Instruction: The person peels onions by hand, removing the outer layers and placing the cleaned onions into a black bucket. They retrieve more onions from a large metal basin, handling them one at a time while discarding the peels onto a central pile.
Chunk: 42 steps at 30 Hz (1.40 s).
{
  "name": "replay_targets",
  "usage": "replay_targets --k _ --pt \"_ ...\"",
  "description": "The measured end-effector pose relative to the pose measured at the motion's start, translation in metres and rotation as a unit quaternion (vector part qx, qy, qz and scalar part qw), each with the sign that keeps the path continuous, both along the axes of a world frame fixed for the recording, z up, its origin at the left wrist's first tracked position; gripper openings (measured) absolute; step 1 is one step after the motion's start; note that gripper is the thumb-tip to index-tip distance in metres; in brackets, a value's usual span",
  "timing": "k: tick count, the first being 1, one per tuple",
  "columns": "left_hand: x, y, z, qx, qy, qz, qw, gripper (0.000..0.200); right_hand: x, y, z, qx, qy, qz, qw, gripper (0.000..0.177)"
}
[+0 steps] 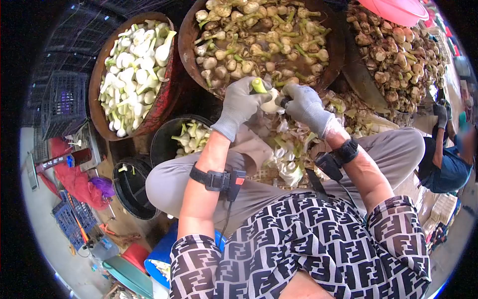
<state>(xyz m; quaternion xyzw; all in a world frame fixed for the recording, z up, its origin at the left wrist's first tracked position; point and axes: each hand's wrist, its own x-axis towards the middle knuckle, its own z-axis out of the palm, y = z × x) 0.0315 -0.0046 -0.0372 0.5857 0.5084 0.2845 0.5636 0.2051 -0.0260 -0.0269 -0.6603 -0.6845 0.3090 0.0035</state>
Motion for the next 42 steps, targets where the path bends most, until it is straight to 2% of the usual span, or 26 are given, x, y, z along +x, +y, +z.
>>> replay_targets --k 2,5,6,9,10,13,14,17,23,26,32,35,38,41,42 --pt "-0.003 0.001 -0.006 -0.017 -0.035 -0.005 0.999 0.016 0.002 0.0 -0.002 0.005 -0.004 -0.001 1.0 0.027" --pt "-0.009 0.002 -0.005 -0.017 -0.162 -0.025 0.986 0.02 0.017 -0.002 -0.014 0.013 -0.014 -0.023 1.0 0.026" --pt "-0.01 0.003 -0.003 -0.017 -0.166 -0.028 0.986 0.02 0.023 -0.004 -0.021 0.016 -0.018 -0.032 0.999 0.026" --pt "-0.011 0.006 -0.002 -0.022 -0.165 -0.025 0.986 0.02 0.03 -0.007 -0.024 -0.035 0.148 -0.127 0.98 0.02" --pt "-0.011 0.006 -0.002 -0.028 -0.156 -0.02 0.987 0.02 0.03 -0.011 -0.021 -0.051 0.255 -0.176 0.95 0.014" --pt "-0.006 0.003 -0.002 -0.018 -0.129 -0.019 0.991 0.019 0.023 -0.006 -0.001 -0.104 0.299 -0.132 0.939 0.022" --pt "-0.005 0.003 -0.001 -0.01 -0.12 -0.021 0.993 0.018 0.02 -0.002 -0.003 -0.044 0.198 -0.051 0.978 0.032" --pt "-0.005 0.003 -0.01 -0.013 -0.157 -0.031 0.987 0.02 0.012 0.001 0.002 -0.052 0.155 -0.031 0.986 0.037" --pt "-0.006 0.001 -0.015 -0.039 -0.134 -0.037 0.989 0.02 0.012 -0.002 0.005 -0.081 0.205 -0.039 0.974 0.031" --pt "-0.007 0.002 -0.02 -0.052 -0.13 -0.055 0.989 0.02 0.014 -0.003 0.006 -0.141 0.254 -0.07 0.954 0.029" --pt "-0.009 0.001 -0.011 -0.071 -0.138 -0.098 0.983 0.02 0.023 -0.005 -0.001 -0.18 0.339 -0.1 0.918 0.019" --pt "-0.01 0.001 -0.012 -0.071 -0.184 -0.11 0.974 0.02 0.028 -0.006 0.0 -0.2 0.368 -0.13 0.899 0.024" --pt "-0.01 0.003 -0.017 -0.065 -0.188 -0.118 0.973 0.02 0.025 -0.008 0.0 -0.153 0.274 -0.114 0.943 0.023" --pt "-0.007 0.001 -0.018 -0.079 -0.129 -0.1 0.983 0.019 0.017 -0.009 -0.004 -0.042 0.094 -0.028 0.994 0.026" --pt "-0.007 0.001 -0.017 -0.08 -0.13 -0.1 0.983 0.019 0.015 -0.007 0.004 -0.063 0.058 -0.005 0.996 0.027"
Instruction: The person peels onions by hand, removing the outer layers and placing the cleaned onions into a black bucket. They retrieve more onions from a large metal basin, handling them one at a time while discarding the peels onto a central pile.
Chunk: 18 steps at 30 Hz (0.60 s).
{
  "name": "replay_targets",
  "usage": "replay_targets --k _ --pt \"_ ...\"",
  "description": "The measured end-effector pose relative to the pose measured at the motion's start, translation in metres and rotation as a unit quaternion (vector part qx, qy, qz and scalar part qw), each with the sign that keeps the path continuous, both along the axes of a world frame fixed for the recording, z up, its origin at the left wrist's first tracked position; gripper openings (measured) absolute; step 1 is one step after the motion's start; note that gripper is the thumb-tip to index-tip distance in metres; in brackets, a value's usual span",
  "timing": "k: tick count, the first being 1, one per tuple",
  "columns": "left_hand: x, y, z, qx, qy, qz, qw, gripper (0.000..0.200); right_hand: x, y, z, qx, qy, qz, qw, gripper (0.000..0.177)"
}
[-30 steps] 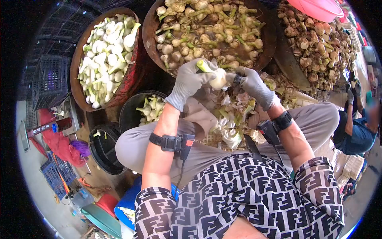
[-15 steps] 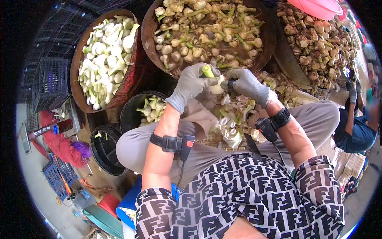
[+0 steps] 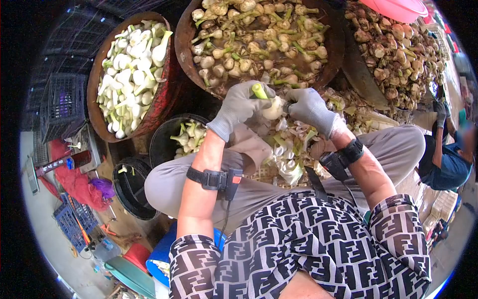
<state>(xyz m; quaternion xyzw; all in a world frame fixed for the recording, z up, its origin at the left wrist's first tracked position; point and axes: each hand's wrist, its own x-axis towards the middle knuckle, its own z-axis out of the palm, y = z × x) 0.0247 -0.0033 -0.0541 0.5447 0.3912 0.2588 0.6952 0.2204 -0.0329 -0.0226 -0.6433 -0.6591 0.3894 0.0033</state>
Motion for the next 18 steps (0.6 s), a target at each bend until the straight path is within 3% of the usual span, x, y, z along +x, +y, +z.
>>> replay_targets --k 5,9,12,14,17,18 --pt "-0.001 0.0 0.004 0.003 -0.049 -0.009 0.999 0.019 0.006 0.001 -0.006 0.053 -0.045 -0.012 0.998 0.026" --pt "-0.002 -0.001 0.01 -0.011 -0.178 -0.004 0.984 0.021 0.028 0.002 -0.042 0.029 -0.102 -0.011 0.994 0.026" --pt "0.0 -0.001 0.016 0.007 -0.223 0.058 0.973 0.017 0.043 -0.024 -0.091 -0.066 -0.136 0.18 0.972 0.027" --pt "-0.006 0.007 0.014 -0.081 -0.237 0.142 0.958 0.015 0.05 -0.033 -0.093 -0.097 -0.11 0.221 0.964 0.032" --pt "-0.014 0.008 0.005 -0.161 -0.246 0.23 0.928 0.018 0.038 -0.018 -0.053 -0.122 0.142 0.041 0.981 0.036" --pt "-0.013 0.007 0.005 -0.201 -0.277 0.248 0.906 0.017 0.031 -0.014 -0.038 -0.128 0.149 0.05 0.979 0.04"
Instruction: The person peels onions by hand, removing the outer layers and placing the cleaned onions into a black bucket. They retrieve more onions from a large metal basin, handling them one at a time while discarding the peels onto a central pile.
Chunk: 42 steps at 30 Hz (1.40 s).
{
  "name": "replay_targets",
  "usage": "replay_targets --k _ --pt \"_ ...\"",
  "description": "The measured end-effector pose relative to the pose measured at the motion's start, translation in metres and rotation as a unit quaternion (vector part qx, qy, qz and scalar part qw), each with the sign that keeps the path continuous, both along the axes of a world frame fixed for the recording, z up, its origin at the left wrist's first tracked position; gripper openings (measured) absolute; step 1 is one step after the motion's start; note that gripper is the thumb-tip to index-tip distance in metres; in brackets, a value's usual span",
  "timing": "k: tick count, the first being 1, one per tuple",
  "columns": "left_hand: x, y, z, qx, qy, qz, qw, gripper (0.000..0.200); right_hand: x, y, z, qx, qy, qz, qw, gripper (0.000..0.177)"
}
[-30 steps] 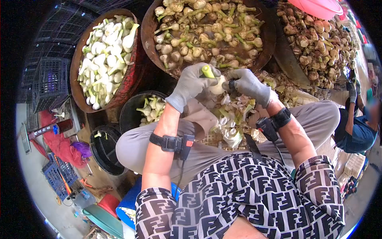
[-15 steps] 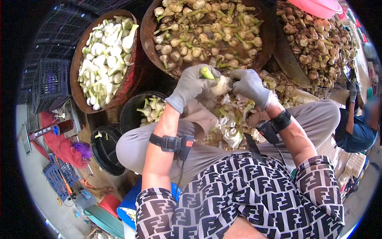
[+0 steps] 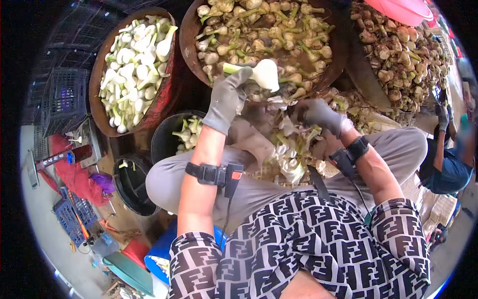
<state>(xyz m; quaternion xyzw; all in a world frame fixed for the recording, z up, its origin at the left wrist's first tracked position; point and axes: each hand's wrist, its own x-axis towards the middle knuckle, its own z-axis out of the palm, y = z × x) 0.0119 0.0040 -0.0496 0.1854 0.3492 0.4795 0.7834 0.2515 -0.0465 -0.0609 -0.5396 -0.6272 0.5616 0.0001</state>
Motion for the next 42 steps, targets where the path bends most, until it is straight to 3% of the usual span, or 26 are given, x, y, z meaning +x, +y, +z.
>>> replay_targets --k 1,3,5,8,9,11,14,16,18,19,21,22,24,25,26,27,29,30,31,33,34,35,38,41,42 --pt "0.001 0.0 -0.001 -0.038 -0.04 0.018 0.998 0.017 -0.011 0.005 0.01 -0.026 0.085 -0.08 0.993 0.041" --pt "0.005 0.001 -0.014 -0.071 0.003 0.033 0.997 0.017 -0.033 0.016 0.026 -0.077 0.248 -0.234 0.937 0.044" --pt "0.009 -0.003 -0.01 -0.086 0.059 0.019 0.994 0.016 -0.045 0.022 0.038 0.025 0.105 -0.174 0.979 0.048" --pt "0.012 -0.007 -0.008 -0.012 0.205 0.019 0.978 0.015 -0.058 0.025 0.033 0.141 -0.097 -0.075 0.982 0.05" --pt "0.012 -0.007 -0.009 0.016 0.252 0.025 0.967 0.015 -0.057 0.024 0.028 0.153 -0.083 -0.059 0.983 0.048" --pt "0.008 -0.005 -0.011 -0.018 0.24 0.0 0.971 0.017 -0.051 0.023 0.023 0.18 -0.054 -0.025 0.982 0.044" --pt "0.002 -0.002 -0.008 -0.089 0.181 -0.057 0.978 0.015 -0.046 0.02 0.024 0.042 0.161 -0.139 0.976 0.038" --pt "-0.002 -0.003 0.016 -0.172 0.075 -0.12 0.975 0.016 -0.044 0.023 0.034 -0.029 0.332 -0.248 0.91 0.036" --pt "0.002 -0.011 -0.004 -0.068 0.098 -0.042 0.992 0.018 -0.041 0.034 0.029 -0.048 0.489 -0.294 0.82 0.033" --pt "-0.003 -0.006 -0.012 -0.068 0.077 0.013 0.995 0.021 -0.039 0.04 0.026 -0.158 0.57 -0.428 0.684 0.026" --pt "-0.019 0.011 -0.004 -0.116 0.002 0.135 0.984 0.029 -0.036 0.052 0.012 -0.031 0.436 -0.477 0.762 0.022" --pt "-0.036 0.021 0.005 -0.077 -0.083 0.189 0.975 0.036 -0.035 0.056 0.005 -0.041 0.395 -0.467 0.79 0.02" --pt "-0.063 0.033 0.03 0.002 -0.205 0.246 0.947 0.048 -0.035 0.067 -0.005 -0.061 0.31 -0.44 0.841 0.019" --pt "-0.069 0.032 0.042 0.04 -0.243 0.25 0.937 0.053 -0.031 0.075 -0.026 -0.037 0.253 -0.366 0.895 0.02" --pt "-0.07 0.032 0.049 0.029 -0.226 0.249 0.941 0.04 -0.025 0.085 -0.058 -0.012 0.195 -0.287 0.938 0.022" --pt "-0.068 0.031 0.05 0.037 -0.225 0.215 0.95 0.042 -0.022 0.096 -0.079 0.014 0.135 -0.203 0.97 0.024" --pt "-0.06 0.029 0.046 0.048 -0.22 0.147 0.963 0.048 -0.043 0.12 -0.084 0.068 -0.049 -0.023 0.996 0.03" --pt "-0.056 0.029 0.046 0.045 -0.186 0.117 0.975 0.046 -0.054 0.13 -0.089 0.094 -0.139 0.07 0.983 0.033" --pt "-0.05 0.03 0.047 -0.013 -0.175 0.162 0.971 0.037 -0.063 0.137 -0.095 0.12 -0.154 0.13 0.972 0.035" --pt "-0.049 0.032 0.045 -0.014 -0.166 0.165 0.972 0.038 -0.077 0.15 -0.118 0.176 -0.177 0.244 0.937 0.039" --pt "-0.05 0.033 0.045 -0.013 -0.154 0.174 0.973 0.038 -0.076 0.158 -0.159 0.152 -0.182 0.273 0.932 0.036" --pt "-0.05 0.033 0.047 -0.011 -0.142 0.182 0.973 0.038 -0.07 0.159 -0.215 0.219 -0.154 0.298 0.916 0.035" --pt "-0.051 0.035 0.041 0.006 -0.112 0.196 0.974 0.037 -0.08 0.162 -0.192 0.124 -0.205 0.367 0.899 0.044" --pt "-0.052 0.039 0.039 0.01 -0.075 0.201 0.977 0.036 -0.088 0.164 -0.159 0.044 -0.24 0.388 0.889 0.065" --pt "-0.051 0.039 0.04 0.009 -0.065 0.205 0.977 0.036 -0.054 0.167 -0.272 0.106 -0.186 0.429 0.877 0.05"
